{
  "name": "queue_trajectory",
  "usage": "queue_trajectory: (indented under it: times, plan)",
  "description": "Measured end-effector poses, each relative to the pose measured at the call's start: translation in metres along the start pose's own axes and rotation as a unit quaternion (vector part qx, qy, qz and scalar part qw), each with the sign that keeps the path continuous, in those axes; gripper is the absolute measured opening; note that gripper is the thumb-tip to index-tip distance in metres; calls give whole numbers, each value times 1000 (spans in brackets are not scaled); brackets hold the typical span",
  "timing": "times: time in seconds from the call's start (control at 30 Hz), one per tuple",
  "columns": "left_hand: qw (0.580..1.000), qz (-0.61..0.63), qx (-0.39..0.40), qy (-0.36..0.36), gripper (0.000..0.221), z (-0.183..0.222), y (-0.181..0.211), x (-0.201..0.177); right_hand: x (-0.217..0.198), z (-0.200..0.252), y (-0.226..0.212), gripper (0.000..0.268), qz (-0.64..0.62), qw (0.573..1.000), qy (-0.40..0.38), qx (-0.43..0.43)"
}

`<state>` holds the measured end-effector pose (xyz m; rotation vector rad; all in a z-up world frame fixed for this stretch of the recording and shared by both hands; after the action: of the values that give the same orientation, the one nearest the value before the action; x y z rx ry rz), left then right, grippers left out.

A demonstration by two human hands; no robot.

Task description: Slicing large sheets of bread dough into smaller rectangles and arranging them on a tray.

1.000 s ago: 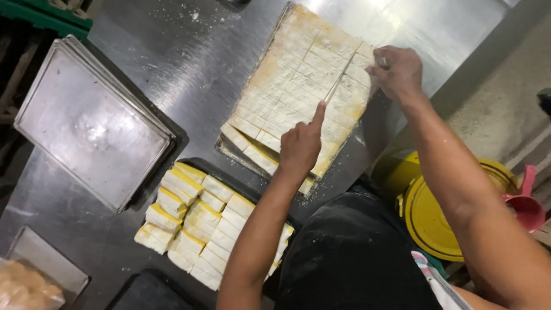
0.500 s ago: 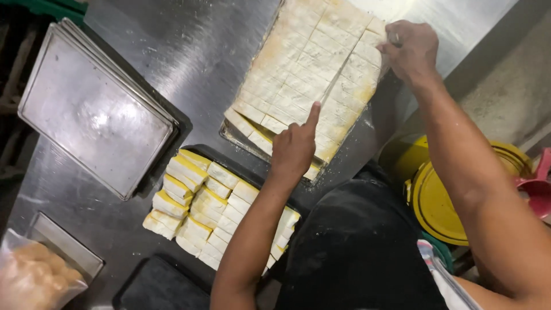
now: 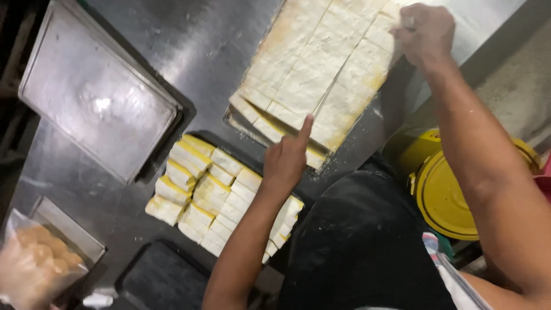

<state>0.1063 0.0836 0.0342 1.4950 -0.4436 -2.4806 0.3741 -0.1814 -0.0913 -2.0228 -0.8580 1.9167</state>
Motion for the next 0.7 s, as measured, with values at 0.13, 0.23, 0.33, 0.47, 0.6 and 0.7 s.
queue_trajectory:
  times: [0.13, 0.23, 0.33, 0.47, 0.6, 0.7]
  plan:
    - [1000, 16, -2, 5, 79, 16, -7, -3, 4, -4, 8, 34, 14, 1000, 0, -6]
    - [999, 21, -13, -32, 86, 29, -16, 10, 6, 6, 12, 31, 60, 997, 19, -43]
    - [1000, 5, 3, 31, 87, 39, -16, 8, 14, 3, 16, 34, 54, 998, 1, -17]
    - [1000, 2, -2, 27, 85, 45, -19, 8, -4, 21, -6, 33, 85, 995, 26, -43]
    - [998, 10, 7, 57, 81, 35, -19, 9, -19, 107, -76, 41, 141, 976, 34, -161]
    - [998, 9, 10, 60, 78, 28, -27, 14, -34, 176, -184, 19, 73, 959, 28, -274]
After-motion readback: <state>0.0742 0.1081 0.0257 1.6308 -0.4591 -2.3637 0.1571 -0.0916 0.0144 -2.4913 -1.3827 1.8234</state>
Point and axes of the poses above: each hand's wrist, its own z-axis away from the middle knuckle, its own x-axis out of the palm, y = z × x, the point moved 6 cm from there along -z, towards the middle knuckle, and after that the axes turned 9 degrees about x, right-handed, at the moved point
